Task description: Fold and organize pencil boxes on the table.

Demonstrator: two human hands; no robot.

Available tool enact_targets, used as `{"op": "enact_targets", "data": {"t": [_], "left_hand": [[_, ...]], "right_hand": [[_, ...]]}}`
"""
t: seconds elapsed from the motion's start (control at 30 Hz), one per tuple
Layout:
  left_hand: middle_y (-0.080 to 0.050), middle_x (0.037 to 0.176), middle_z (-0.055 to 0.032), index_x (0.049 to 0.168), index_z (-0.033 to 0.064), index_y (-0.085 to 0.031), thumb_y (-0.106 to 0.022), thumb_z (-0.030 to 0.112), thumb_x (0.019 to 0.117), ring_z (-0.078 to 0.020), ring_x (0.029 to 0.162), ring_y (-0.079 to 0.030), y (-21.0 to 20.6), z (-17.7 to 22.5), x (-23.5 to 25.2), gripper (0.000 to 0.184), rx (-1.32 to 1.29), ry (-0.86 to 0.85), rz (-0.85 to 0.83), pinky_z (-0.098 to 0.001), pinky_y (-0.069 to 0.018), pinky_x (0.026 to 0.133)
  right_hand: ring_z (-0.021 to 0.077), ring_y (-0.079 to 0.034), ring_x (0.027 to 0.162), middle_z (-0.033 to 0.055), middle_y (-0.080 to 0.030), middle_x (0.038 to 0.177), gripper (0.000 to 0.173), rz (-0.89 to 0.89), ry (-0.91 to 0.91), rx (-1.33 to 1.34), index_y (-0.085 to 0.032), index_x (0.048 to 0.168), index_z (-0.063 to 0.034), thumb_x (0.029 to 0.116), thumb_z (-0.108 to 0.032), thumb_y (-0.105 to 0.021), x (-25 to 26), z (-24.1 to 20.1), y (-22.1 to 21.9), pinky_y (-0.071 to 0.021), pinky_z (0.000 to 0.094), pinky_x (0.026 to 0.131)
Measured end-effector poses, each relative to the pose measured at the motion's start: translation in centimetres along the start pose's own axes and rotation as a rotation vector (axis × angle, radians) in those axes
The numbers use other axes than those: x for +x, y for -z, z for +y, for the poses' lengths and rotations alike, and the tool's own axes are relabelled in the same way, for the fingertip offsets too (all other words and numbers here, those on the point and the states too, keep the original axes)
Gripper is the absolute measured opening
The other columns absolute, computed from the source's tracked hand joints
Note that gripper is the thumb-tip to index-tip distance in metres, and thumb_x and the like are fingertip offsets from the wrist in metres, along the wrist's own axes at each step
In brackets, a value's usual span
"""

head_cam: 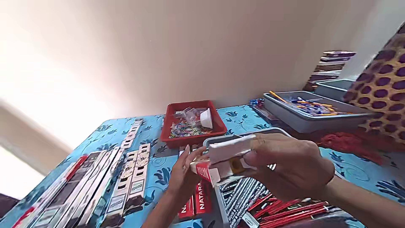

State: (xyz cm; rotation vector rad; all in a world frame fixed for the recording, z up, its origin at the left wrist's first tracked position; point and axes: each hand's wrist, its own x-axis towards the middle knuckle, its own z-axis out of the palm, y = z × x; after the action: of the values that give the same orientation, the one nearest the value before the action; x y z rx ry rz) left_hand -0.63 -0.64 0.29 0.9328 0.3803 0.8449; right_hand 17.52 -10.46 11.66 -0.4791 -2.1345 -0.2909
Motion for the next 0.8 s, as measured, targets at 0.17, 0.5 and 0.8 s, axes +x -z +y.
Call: {"op": "enact_targets", "data": {"t": [0.17, 0.5, 0.8], "left_hand": [[-0.075, 0.104, -0.0009, 0.124, 0.0058, -0.060, -0.022, 0.029, 0.1116, -0.0075, 0.091, -0.072, 1.7, 0.5, 1.2, 0.047, 0.112, -0.032, 0.048, -0.0255, -0.0588, 0.078], [-0.066, 0.087, 0.0091, 0.110, 0.0155, -0.065, -0.039, 0.027, 0.1100, 0.0014, 0.074, -0.062, 2.1, 0.0, 0.5, 0.028, 0.353, -0.090, 0.209, -0.0166, -0.0529, 0.067], [-0.070, 0.092, -0.0003, 0.113, 0.0126, -0.061, -0.041, 0.033, 0.1100, -0.0109, 0.080, -0.071, 2.2, 0.6, 0.2, 0.029, 0.438, -0.014, 0.263, -0.0290, -0.0617, 0.073]], "right_hand": [[0.0105, -0.067, 0.115, 0.0065, -0.070, 0.113, 0.010, -0.019, 0.125, -0.006, -0.058, 0.113, -0.0054, 0.1067, -0.011, -0.053, -0.1, 0.8, -3.1, -0.0547, 0.0235, 0.100], [0.0000, -0.064, 0.110, -0.0009, -0.066, 0.119, 0.023, 0.157, 0.024, -0.051, -0.053, 0.125, -0.0058, 0.1028, -0.011, -0.059, -2.3, 1.8, -4.2, -0.0554, 0.0175, 0.094], [0.0052, -0.069, 0.108, 0.0009, -0.066, 0.123, 0.025, 0.222, -0.063, 0.012, -0.050, 0.124, 0.0008, 0.1015, -0.006, -0.061, -2.3, 2.3, -4.4, -0.0613, 0.0245, 0.093]]}}
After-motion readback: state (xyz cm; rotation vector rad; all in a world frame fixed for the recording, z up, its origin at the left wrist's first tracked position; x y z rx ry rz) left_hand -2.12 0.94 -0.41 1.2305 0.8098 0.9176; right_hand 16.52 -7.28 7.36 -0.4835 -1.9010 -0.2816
